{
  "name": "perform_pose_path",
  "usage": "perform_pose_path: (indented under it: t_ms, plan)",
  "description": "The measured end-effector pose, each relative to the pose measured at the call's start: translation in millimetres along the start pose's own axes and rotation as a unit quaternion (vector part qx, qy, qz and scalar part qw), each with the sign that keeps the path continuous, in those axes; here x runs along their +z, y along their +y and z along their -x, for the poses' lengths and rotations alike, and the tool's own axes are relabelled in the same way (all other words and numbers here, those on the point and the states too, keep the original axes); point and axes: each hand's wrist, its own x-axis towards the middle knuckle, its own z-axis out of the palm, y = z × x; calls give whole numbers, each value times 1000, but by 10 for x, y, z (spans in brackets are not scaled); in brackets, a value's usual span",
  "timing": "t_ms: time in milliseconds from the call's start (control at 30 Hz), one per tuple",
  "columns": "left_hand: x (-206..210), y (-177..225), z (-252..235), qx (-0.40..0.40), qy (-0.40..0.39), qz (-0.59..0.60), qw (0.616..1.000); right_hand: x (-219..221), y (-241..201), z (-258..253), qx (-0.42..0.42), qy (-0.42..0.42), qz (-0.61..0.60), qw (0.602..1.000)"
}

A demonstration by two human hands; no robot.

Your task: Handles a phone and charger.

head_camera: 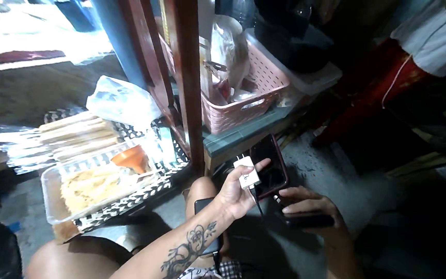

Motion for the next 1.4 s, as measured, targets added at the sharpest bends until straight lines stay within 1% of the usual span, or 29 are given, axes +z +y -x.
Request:
perform_pose_path:
  t_ms: [133,200,267,333,367,400,433,467,533,567,633,700,733,767,800,867,900,967,1000,1100,1200,1267,1333,1400]
  plan:
    - [89,4,77,-14,-13,-2,1000,43,-24,-33,-47,-18,13,999]
    - [111,10,102,-13,-25,2,1000,64,-26,-42,-68,0,-23,997]
    - [107,23,121,-4,-43,-2,999,106,-16,8,-47,55,-97,993]
    - [48,48,113,5,-65,-23,998,185,-38,110,22,154,-150,976]
    - [0,70,101,6,-78,-45,996,228,-52,143,47,203,-158,965]
    - [-72,103,85,5,-97,-79,992,262,-78,161,62,236,-155,957]
    - [-155,149,60,2,-113,-118,987,281,-113,173,70,245,-133,958]
    - [-243,205,32,-4,-130,-155,979,287,-159,171,73,226,-93,967]
    - [-402,311,-1,-11,-138,-224,965,309,-251,122,83,138,-17,987]
    - [-500,353,-15,-10,-142,-257,956,351,-270,83,89,79,5,993]
    - [-701,413,-45,-14,-160,-288,944,525,-253,-55,63,-71,53,994]
    - [-884,420,-36,-21,-154,-298,942,836,-198,-177,41,-193,104,975]
    - [-967,402,-3,-21,-137,-300,944,1018,-160,-200,61,-245,105,962]
    - [-1038,382,42,-18,-119,-299,946,1193,-121,-213,100,-295,100,945]
    - [-1098,367,85,-16,-116,-299,947,1346,-96,-241,158,-349,90,919]
    - [-1227,342,140,-25,-144,-304,941,1600,-19,-290,256,-426,80,864]
    - [-1276,326,160,-30,-149,-308,939,1687,28,-297,280,-432,78,854]
    - [-1340,298,173,-33,-143,-316,937,1786,78,-323,306,-406,88,857]
    - [-1360,283,166,-33,-136,-316,938,1819,73,-357,317,-397,112,854]
    - [-1358,250,131,-32,-113,-314,942,1905,17,-433,362,-420,174,814]
    - [-1361,197,112,-28,-114,-285,951,2015,-37,-296,375,-424,174,806]
    - [-1356,117,124,-13,-125,-270,955,2094,-59,-183,382,-406,210,803]
    - [-1329,51,146,-3,-125,-272,954,2117,-56,-94,366,-361,248,821]
    - [-1332,1,142,0,-126,-273,954,2130,-21,14,307,-308,277,857]
